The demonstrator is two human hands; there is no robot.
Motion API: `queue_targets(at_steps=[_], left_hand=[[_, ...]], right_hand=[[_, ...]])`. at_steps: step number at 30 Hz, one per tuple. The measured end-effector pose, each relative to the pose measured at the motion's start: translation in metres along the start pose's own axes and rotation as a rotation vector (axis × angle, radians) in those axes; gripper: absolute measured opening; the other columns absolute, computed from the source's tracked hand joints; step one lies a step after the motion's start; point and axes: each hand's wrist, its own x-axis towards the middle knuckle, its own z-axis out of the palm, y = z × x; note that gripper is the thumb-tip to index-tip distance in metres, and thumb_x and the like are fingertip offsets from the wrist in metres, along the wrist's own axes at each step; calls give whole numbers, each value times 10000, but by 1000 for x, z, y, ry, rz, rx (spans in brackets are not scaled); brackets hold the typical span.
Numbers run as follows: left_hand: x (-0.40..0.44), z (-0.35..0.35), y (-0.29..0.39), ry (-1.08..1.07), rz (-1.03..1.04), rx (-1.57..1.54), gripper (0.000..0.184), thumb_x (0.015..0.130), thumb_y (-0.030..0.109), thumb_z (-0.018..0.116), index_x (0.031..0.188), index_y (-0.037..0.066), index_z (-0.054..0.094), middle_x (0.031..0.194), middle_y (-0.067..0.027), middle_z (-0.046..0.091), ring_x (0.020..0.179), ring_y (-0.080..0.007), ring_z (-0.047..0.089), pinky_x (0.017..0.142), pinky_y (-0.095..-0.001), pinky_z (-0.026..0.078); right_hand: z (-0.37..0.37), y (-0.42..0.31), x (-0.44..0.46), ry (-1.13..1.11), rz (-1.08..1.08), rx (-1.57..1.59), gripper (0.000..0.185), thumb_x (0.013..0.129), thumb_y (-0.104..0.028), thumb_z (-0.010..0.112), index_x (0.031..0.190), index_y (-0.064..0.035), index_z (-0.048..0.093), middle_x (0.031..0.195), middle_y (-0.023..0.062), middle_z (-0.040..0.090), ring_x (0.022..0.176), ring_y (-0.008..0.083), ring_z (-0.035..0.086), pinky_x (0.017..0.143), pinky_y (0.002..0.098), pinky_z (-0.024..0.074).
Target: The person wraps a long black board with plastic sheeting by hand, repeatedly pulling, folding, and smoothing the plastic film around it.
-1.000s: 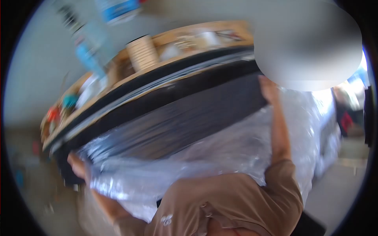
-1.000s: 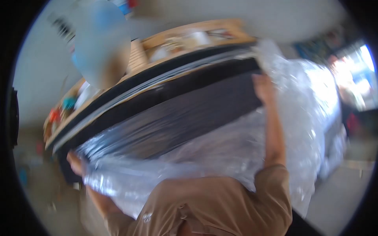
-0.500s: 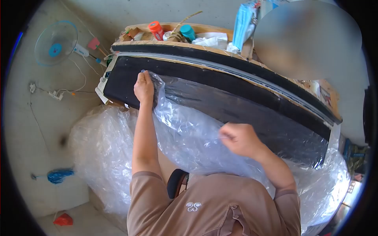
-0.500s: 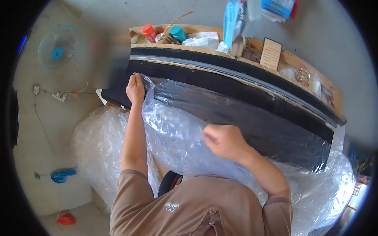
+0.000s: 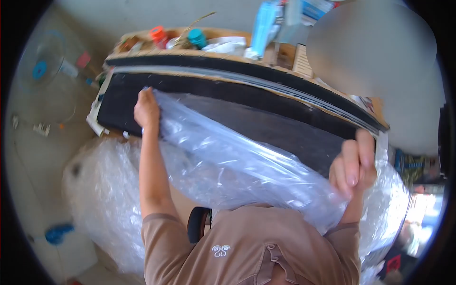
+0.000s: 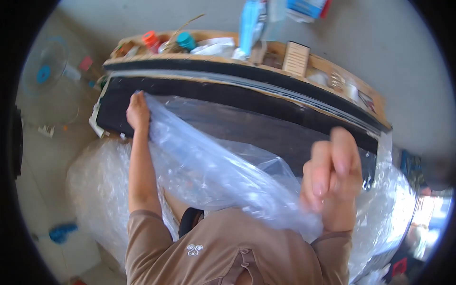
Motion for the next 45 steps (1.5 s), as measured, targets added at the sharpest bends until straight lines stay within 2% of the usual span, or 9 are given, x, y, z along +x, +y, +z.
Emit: queue_targets(at_steps=[10, 16, 19, 23, 28, 32, 35, 39, 45], left_hand=[[-2, -3, 3, -48, 107, -33, 360, 917, 406, 413, 846, 80, 550, 797, -180, 619, 729, -412, 583, 589, -491, 441], [-5, -4, 12, -42, 113, 67, 355, 920, 402, 408, 838, 87, 546, 762, -182, 616, 688, -408, 582, 562, -492, 441], [-4, -2, 11, -79, 195, 117, 352, 923, 403, 399, 835, 91, 536, 752, -180, 614, 683, -407, 581, 564, -497, 444], [21, -8, -36, -84, 16, 189, 357, 913, 449, 389, 955, 144, 569, 880, -173, 632, 822, -421, 586, 640, -512, 458], [37, -16, -78, -88, -90, 395, 394, 922, 464, 329, 950, 134, 543, 898, -165, 638, 816, -410, 598, 647, -525, 464], [33, -21, -64, -90, -143, 382, 400, 923, 468, 316, 982, 147, 548, 915, -166, 638, 819, -409, 602, 651, -513, 470], [34, -21, -65, -95, -173, 397, 413, 914, 481, 323, 1022, 155, 552, 930, -162, 641, 842, -405, 603, 680, -508, 475], [39, -11, -95, -67, -50, 429, 415, 898, 481, 353, 1104, 182, 554, 1017, -144, 629, 908, -391, 599, 738, -495, 481], [55, 0, -122, -150, -81, 359, 498, 914, 508, 271, 1117, 152, 554, 1024, -152, 623, 888, -390, 599, 705, -506, 470]], right_hand=[[-71, -26, -122, -739, 220, -216, 181, 859, -136, 578, 1006, -32, 590, 986, 82, 606, 890, 188, 573, 722, 374, 462], [-38, -146, -205, 537, 48, -2804, 295, 674, 50, 524, 948, -34, 595, 824, 79, 614, 713, 249, 606, 596, 348, 451], [-113, -168, -306, 1855, -554, -2621, 219, 877, -175, 550, 1036, -38, 614, 806, 112, 646, 691, 237, 608, 616, 336, 468], [-170, -137, -412, 1712, 1201, -2434, 243, 855, -118, 460, 1021, -109, 637, 999, 102, 618, 923, 296, 585, 737, 410, 475], [-97, -250, -368, 2334, -222, -2120, 329, 905, -234, 421, 1135, -53, 570, 1040, 127, 627, 970, 253, 597, 789, 354, 460], [-252, -480, -445, 1535, 14, -1817, 412, 930, -287, 431, 1208, 15, 471, 1123, 168, 567, 1027, 242, 551, 867, 349, 416], [-117, -343, -178, 935, -919, -1238, 399, 946, -249, 413, 1262, -5, 424, 1260, 167, 476, 1193, 245, 445, 1004, 331, 344], [-157, -176, -158, 603, -636, -2173, 570, 880, -249, 526, 1353, -13, 311, 1370, 188, 363, 1290, 276, 329, 1076, 467, 183], [-255, -87, -305, 1388, 450, -2138, 553, 888, -366, 441, 1323, -34, 366, 1397, 205, 301, 1278, 359, 311, 1013, 606, 163]])
